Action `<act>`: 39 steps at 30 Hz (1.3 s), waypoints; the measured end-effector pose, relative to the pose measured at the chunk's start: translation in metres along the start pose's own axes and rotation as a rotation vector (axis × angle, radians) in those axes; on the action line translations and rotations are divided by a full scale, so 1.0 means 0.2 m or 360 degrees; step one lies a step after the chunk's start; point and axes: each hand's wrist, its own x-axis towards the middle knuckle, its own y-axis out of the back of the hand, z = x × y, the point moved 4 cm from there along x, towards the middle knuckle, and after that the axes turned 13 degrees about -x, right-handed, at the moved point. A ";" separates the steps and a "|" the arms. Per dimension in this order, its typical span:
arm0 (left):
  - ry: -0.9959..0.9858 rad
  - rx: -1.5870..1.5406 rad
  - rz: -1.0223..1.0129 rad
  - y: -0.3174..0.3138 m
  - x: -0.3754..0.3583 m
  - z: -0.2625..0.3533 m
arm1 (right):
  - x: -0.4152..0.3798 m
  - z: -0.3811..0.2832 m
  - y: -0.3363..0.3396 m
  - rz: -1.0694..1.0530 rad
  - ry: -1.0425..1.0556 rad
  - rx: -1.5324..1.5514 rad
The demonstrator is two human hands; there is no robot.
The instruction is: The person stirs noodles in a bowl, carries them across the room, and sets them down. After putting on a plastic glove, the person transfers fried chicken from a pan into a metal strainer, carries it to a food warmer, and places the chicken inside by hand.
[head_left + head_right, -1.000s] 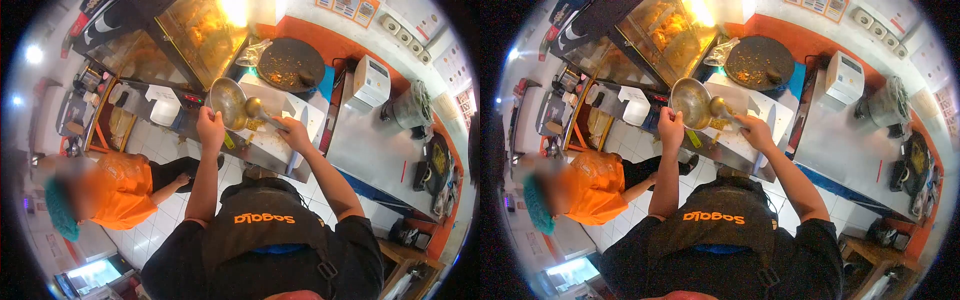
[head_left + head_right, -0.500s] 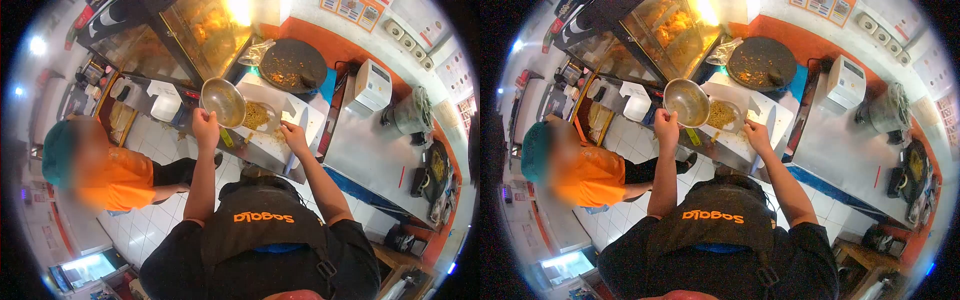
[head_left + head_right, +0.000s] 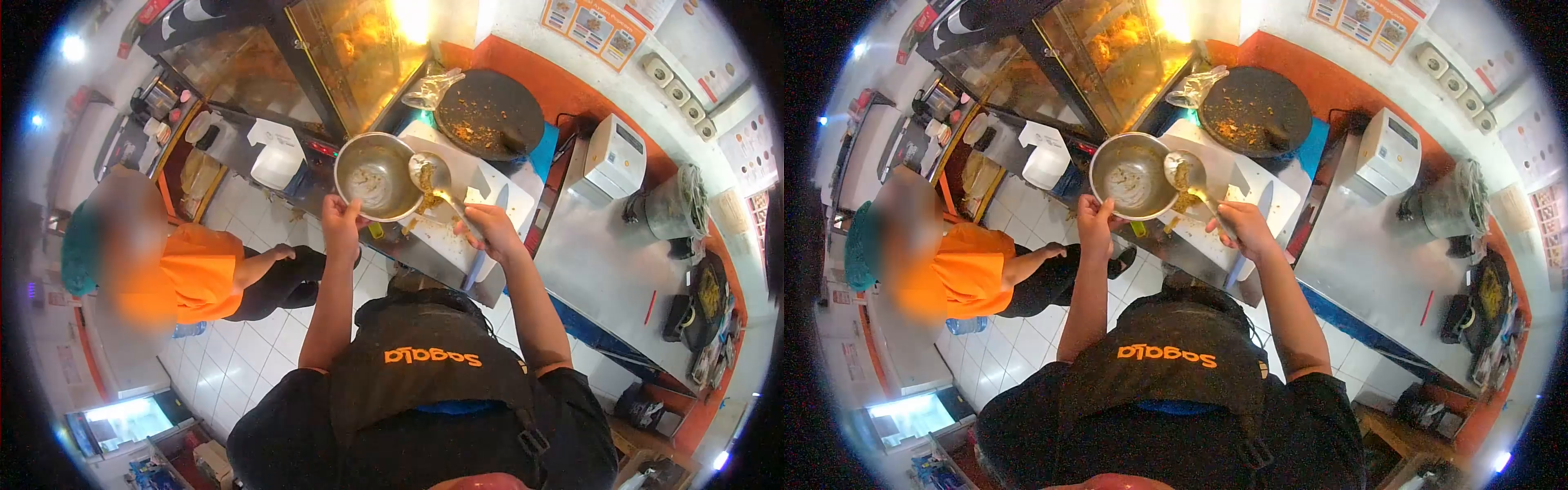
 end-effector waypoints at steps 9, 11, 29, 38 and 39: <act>0.0156 -0.0240 0.0043 0.03 -0.26 -0.07 | -0.10 -0.13 -0.19 -0.0104 -0.0278 -0.0695; 0.0217 -0.0299 0.0036 0.05 -0.30 -0.08 | -0.13 -0.17 -0.23 -0.0189 -0.0281 -0.0739; 0.0220 -0.0547 0.0184 0.39 -0.36 -0.01 | 1.80 -0.35 0.27 0.0389 0.1004 -0.1566; 0.0384 -0.0691 0.0112 0.51 -0.24 0.08 | 1.38 -0.77 0.03 0.1172 0.0370 -0.2565; 0.0417 -0.0606 0.0072 0.53 -0.23 0.08 | 1.28 -0.79 0.08 0.1275 0.0676 -0.2312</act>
